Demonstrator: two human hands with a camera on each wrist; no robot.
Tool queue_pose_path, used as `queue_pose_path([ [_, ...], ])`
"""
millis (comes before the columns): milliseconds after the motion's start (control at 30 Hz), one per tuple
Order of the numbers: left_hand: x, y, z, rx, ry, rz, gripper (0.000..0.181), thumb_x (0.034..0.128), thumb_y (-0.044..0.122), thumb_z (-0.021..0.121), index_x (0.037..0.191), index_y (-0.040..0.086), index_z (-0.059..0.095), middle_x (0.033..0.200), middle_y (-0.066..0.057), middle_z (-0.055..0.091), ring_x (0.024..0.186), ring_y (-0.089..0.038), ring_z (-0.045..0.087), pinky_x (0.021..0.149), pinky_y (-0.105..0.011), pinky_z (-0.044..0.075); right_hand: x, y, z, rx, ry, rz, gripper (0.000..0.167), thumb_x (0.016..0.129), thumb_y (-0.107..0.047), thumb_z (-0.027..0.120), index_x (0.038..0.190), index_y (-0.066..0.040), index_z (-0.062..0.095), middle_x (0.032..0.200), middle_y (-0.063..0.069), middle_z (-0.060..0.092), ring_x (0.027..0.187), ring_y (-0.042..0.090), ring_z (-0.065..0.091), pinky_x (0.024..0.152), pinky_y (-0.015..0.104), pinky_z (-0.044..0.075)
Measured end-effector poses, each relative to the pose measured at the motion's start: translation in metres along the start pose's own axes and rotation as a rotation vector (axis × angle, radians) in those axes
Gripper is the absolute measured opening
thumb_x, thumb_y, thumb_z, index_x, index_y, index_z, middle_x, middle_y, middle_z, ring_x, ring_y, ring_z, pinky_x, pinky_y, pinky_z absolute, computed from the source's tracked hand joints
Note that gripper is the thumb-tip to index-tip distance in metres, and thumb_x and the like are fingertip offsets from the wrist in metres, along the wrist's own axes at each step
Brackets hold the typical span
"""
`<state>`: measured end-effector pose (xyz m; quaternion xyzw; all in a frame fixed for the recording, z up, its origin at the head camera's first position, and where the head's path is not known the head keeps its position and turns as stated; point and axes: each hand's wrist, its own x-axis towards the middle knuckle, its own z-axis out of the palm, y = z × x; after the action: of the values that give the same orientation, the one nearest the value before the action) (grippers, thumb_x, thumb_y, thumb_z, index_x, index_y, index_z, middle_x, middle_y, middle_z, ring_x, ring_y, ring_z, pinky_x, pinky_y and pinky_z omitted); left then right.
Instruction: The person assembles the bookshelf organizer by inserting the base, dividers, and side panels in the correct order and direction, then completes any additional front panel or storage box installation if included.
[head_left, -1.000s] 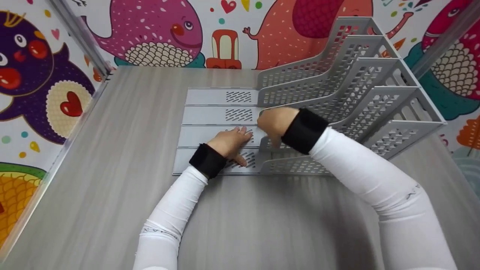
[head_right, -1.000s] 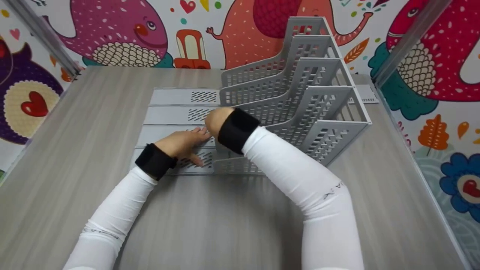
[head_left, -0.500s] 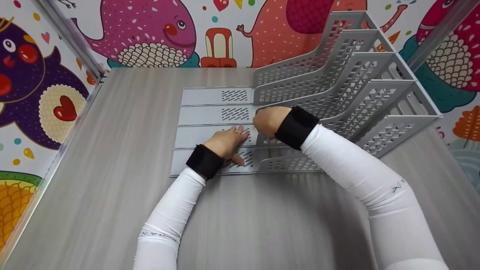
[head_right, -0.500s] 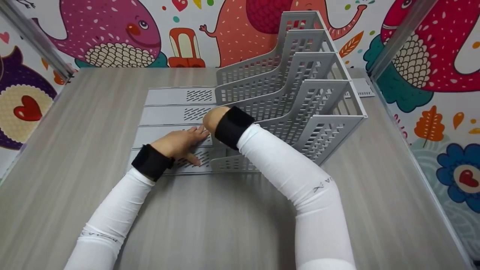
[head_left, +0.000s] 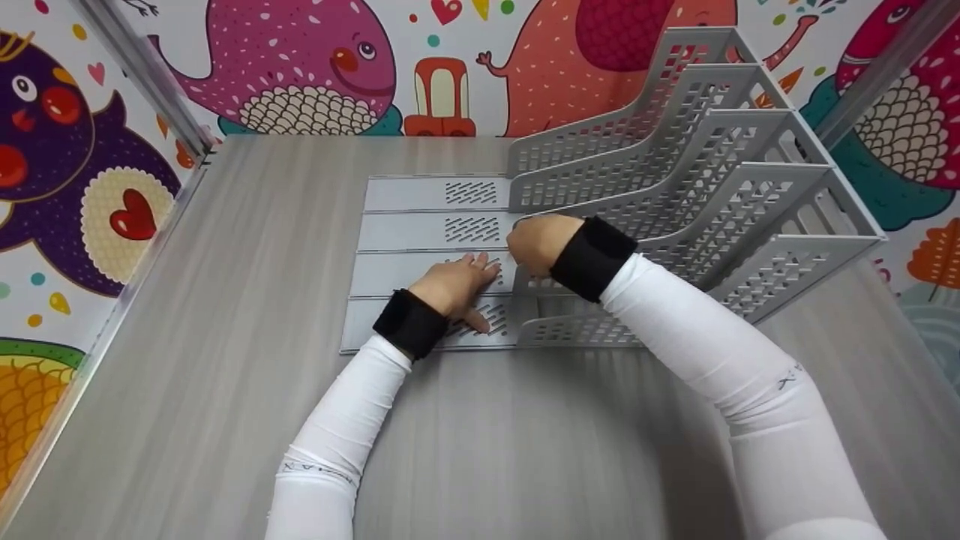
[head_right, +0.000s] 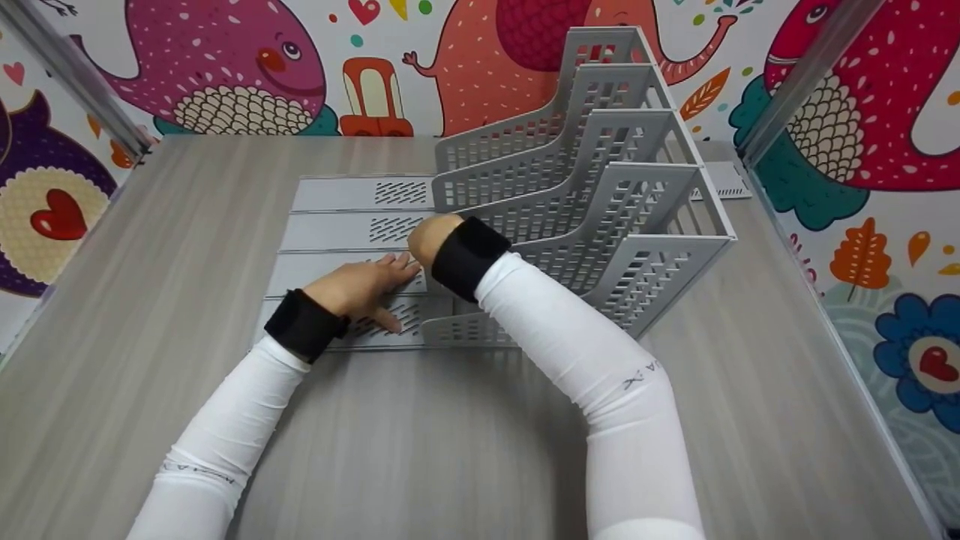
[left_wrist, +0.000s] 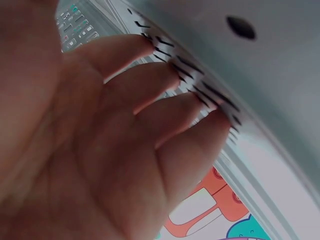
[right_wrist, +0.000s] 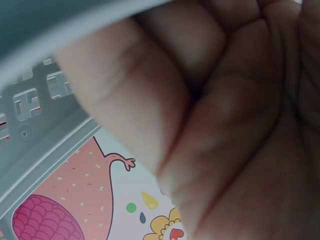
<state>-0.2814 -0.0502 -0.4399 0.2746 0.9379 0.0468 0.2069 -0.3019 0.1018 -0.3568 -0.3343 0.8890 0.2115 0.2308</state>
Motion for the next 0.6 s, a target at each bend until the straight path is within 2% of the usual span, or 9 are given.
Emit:
queue_pose_path([
  [267, -0.0009, 0.0006, 0.0006, 0.013, 0.017, 0.022, 0.102, 0.0757, 0.042, 0.084, 0.158, 0.012, 0.032, 0.165, -0.018, 0.023, 0.153, -0.038, 0.026, 0.117, -0.053, 0.039, 0.0008, 0.0019, 0.0005, 0.01, -0.01, 0.006, 0.015, 0.092, -0.006, 0.065, 0.102, 0.002, 0.073, 0.113, 0.019, 0.072, 0.1, 0.031, 0.069, 0.092, 0.045, 0.058],
  [533, 0.0015, 0.001, -0.0023, 0.028, 0.008, 0.024, 0.101, 0.0763, 0.042, 0.084, 0.158, 0.013, 0.032, 0.166, -0.017, 0.023, 0.153, -0.036, 0.026, 0.118, -0.052, 0.038, 0.0009, 0.001, 0.0043, 0.016, 0.009, 0.038, 0.014, 0.091, -0.003, 0.062, 0.1, 0.001, 0.073, 0.109, 0.019, 0.073, 0.097, 0.032, 0.07, 0.09, 0.048, 0.059],
  [600, 0.0018, 0.0008, -0.0028, 0.032, 0.009, 0.02, 0.1, 0.0767, 0.042, 0.084, 0.158, 0.013, 0.033, 0.166, -0.017, 0.023, 0.153, -0.035, 0.026, 0.117, -0.052, 0.038, 0.0009, 0.0019, 0.0033, 0.015, 0.009, 0.024, 0.012, 0.089, -0.004, 0.065, 0.098, 0.0, 0.073, 0.106, 0.018, 0.073, 0.092, 0.03, 0.069, 0.089, 0.047, 0.059],
])
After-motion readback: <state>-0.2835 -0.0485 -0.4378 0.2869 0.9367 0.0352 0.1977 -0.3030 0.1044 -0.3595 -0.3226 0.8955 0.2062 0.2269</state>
